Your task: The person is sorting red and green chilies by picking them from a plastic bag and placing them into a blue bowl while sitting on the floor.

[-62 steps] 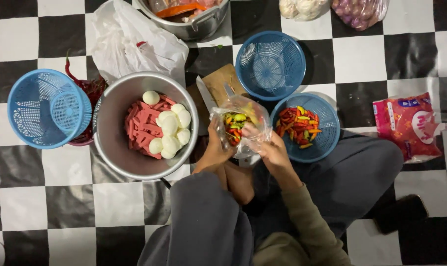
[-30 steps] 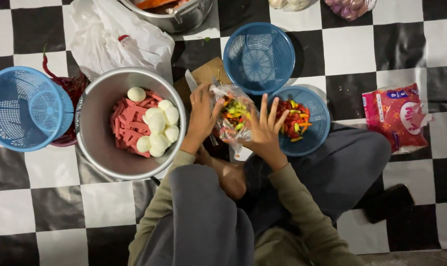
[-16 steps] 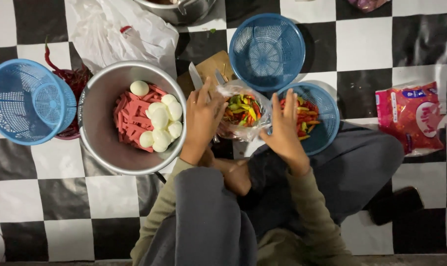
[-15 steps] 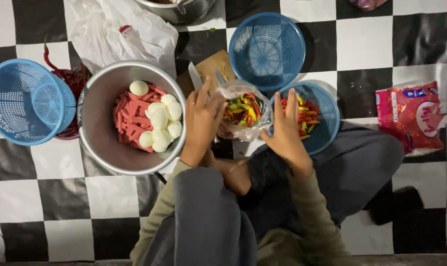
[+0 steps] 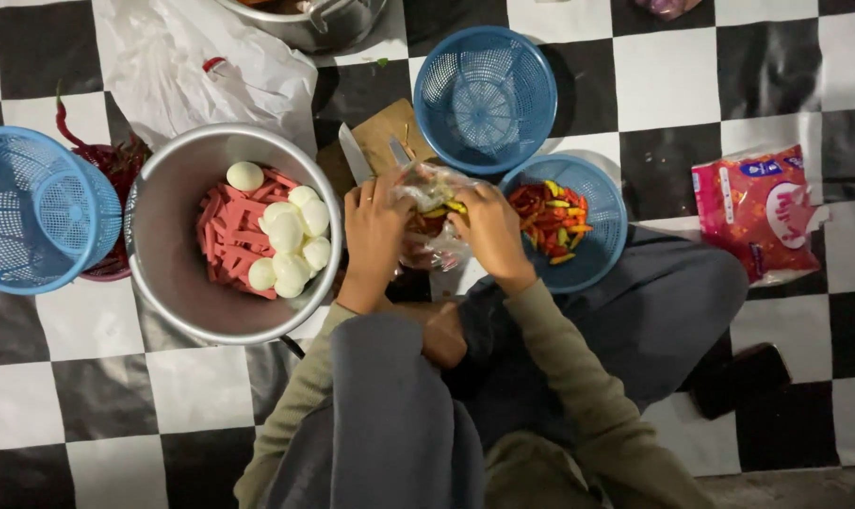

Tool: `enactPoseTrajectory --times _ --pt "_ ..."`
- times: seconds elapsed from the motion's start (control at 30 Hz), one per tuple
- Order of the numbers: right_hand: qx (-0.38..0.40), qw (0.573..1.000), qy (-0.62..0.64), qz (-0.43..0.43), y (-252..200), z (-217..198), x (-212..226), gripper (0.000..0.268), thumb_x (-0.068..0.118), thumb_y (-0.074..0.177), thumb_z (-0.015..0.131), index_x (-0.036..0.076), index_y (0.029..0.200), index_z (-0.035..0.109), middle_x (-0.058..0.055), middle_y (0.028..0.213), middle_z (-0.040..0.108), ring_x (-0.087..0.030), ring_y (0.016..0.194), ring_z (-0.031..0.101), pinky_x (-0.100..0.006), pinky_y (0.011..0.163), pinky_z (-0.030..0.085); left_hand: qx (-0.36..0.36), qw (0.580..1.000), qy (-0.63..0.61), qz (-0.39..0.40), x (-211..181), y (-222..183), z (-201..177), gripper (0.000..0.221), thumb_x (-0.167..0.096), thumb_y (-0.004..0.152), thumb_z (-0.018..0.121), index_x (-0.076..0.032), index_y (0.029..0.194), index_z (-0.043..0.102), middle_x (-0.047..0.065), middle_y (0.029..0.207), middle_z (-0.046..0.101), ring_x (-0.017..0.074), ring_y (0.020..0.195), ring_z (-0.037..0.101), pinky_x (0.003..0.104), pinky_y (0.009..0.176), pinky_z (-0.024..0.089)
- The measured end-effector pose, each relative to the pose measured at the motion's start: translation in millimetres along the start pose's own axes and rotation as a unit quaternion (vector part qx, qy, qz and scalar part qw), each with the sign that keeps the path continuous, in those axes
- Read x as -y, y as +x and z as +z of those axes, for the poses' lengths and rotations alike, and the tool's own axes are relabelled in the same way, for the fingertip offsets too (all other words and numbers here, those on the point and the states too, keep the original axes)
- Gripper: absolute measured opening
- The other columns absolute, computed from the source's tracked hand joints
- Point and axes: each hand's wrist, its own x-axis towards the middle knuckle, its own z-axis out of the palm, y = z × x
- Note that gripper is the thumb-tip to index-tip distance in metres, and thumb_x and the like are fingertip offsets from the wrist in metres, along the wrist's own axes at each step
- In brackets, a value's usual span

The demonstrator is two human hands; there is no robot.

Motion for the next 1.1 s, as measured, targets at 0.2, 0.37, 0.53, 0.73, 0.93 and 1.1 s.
enactPoseTrajectory --times 0.2,0.37,0.53,0.73,0.93,1.1 --pt "-0.094 0.988 0.119 -0.04 -9.2 -33.3 24.5 0.019 0.025 0.092 0.079 0.012 0.102 0.069 -0.005 0.092 0.069 -0.028 0.098 0.07 -0.037 0.084 0.058 0.005 0.993 -0.106 -0.053 7.1 -12.0 5.8 0.022 -0.038 0.088 0.08 -0.018 0.09 0.072 0.005 0.107 0.058 0.0292 0.103 0.06 0.047 0.09 0.047" --pt "-0.108 0.962 0.25 0.027 -17.0 -42.0 24.2 0.018 0.029 0.095 0.078 0.016 0.107 0.076 -0.007 0.094 0.079 -0.029 0.094 0.075 -0.039 0.079 0.06 0.016 0.88 -0.415 -0.23 1.6 -9.9 -11.2 0.012 -0.018 0.102 0.066 -0.008 0.095 0.069 0.012 0.127 0.058 0.0368 0.116 0.059 0.048 0.099 0.045" --pt "-0.076 0.921 0.378 0.056 -15.8 -74.3 34.4 0.014 0.019 0.099 0.074 0.009 0.108 0.077 -0.013 0.097 0.079 -0.031 0.097 0.076 -0.039 0.085 0.059 0.002 0.768 -0.539 -0.346 -12.3 -12.8 -22.4 0.028 -0.028 0.105 0.064 -0.002 0.114 0.069 0.018 0.135 0.051 0.0378 0.13 0.053 0.052 0.111 0.038" --pt "-0.07 0.856 0.504 0.093 -18.7 -68.4 31.7 0.014 0.016 0.097 0.074 0.008 0.109 0.076 -0.012 0.101 0.079 -0.015 0.102 0.071 -0.034 0.089 0.058 -0.081 0.694 -0.621 -0.356 -24.0 -36.3 2.8 0.021 -0.015 0.104 0.064 0.004 0.099 0.071 0.02 0.12 0.063 0.0294 0.119 0.06 0.046 0.108 0.042" --pt "-0.124 0.749 0.633 0.152 -22.3 -47.6 39.8 0.018 0.007 0.097 0.07 0.001 0.113 0.073 -0.013 0.109 0.077 -0.019 0.098 0.073 -0.033 0.084 0.062 -0.045 0.546 -0.696 -0.464 -37.7 -57.1 39.8 0.019 -0.022 0.102 0.066 -0.004 0.104 0.071 0.011 0.133 0.068 0.0227 0.077 0.076 0.024 0.046 0.06" --pt "-0.219 0.723 0.634 0.167 -33.5 -2.0 54.8 0.02 0.004 0.096 0.071 0.001 0.115 0.066 -0.017 0.103 0.075 -0.016 0.055 0.065 -0.031 0.053 0.062 -0.056 0.414 -0.745 -0.519 -66.7 -51.5 69.6 0.018 -0.025 0.098 0.071 -0.011 0.109 0.075 0.013 0.079 0.074 0.026 0.074 0.078 0.029 0.06 0.063"
